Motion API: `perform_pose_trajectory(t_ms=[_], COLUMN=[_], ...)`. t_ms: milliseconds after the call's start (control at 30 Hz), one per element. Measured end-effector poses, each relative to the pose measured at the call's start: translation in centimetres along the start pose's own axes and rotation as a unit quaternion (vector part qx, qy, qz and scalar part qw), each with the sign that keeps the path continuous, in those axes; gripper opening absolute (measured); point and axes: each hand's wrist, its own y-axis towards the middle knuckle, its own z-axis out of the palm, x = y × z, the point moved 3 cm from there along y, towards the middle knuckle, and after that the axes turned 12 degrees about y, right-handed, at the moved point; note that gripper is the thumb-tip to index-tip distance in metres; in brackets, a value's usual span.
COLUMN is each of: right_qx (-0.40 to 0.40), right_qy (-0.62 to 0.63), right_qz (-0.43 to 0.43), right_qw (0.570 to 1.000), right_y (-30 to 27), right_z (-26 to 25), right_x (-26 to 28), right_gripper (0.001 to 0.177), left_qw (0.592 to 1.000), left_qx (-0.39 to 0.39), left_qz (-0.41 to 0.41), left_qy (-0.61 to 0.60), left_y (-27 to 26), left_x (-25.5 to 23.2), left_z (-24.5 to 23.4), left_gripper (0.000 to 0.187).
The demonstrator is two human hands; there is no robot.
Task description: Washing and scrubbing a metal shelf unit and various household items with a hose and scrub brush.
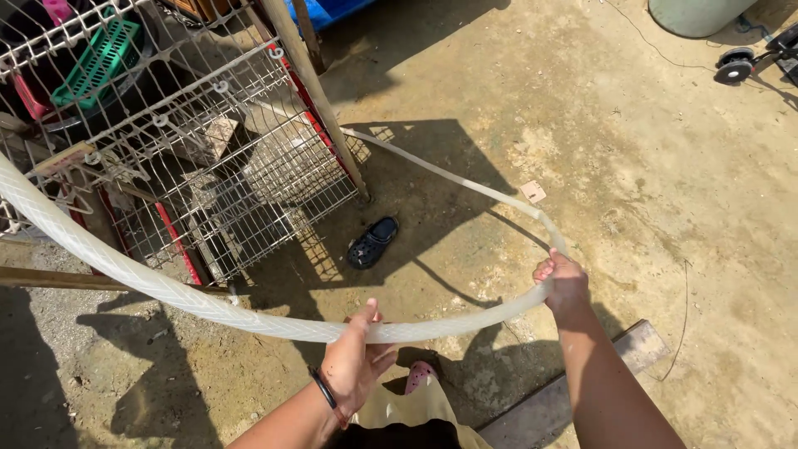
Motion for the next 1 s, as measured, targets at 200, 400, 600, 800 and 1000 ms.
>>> perform_pose_trajectory(t_ms=[200, 400, 600, 800, 1000], right_qx=[0.212, 0.202, 0.237, 0.17, 0.167], right_qy=[-0.063, -0.073, -0.138, -0.238, -0.136], right_qz=[-0.137, -0.197, -0.157, -0.049, 0.002], right_qw=[0.965, 0.957, 0.949, 0.955, 0.977], right_y=[-0.7, -4.7, -7.7, -16.1, -19.0], right_z=[6.8, 11.7, 11.8, 13.9, 16.8], right_x=[6.2, 8.1, 7.2, -1.1, -3.6], right_gripper=[0.016, 0.025, 0.047, 0.056, 0.056], left_qw=[0.907, 0.883, 0.76, 0.956, 0.983], left_qx=[0.163, 0.065, 0.375, 0.095, 0.123], left_qz=[-0.263, -0.182, -0.176, 0.018, 0.007], left_qy=[0.287, 0.428, 0.501, 0.278, 0.139], left_y=[4.6, 10.8, 9.5, 14.1, 29.3], left_x=[6.7, 4.8, 0.3, -11.1, -14.1], left_z=[-3.3, -0.8, 5.2, 13.0, 17.7], left_gripper=[0.132, 0.121, 0.103, 0.05, 0.052])
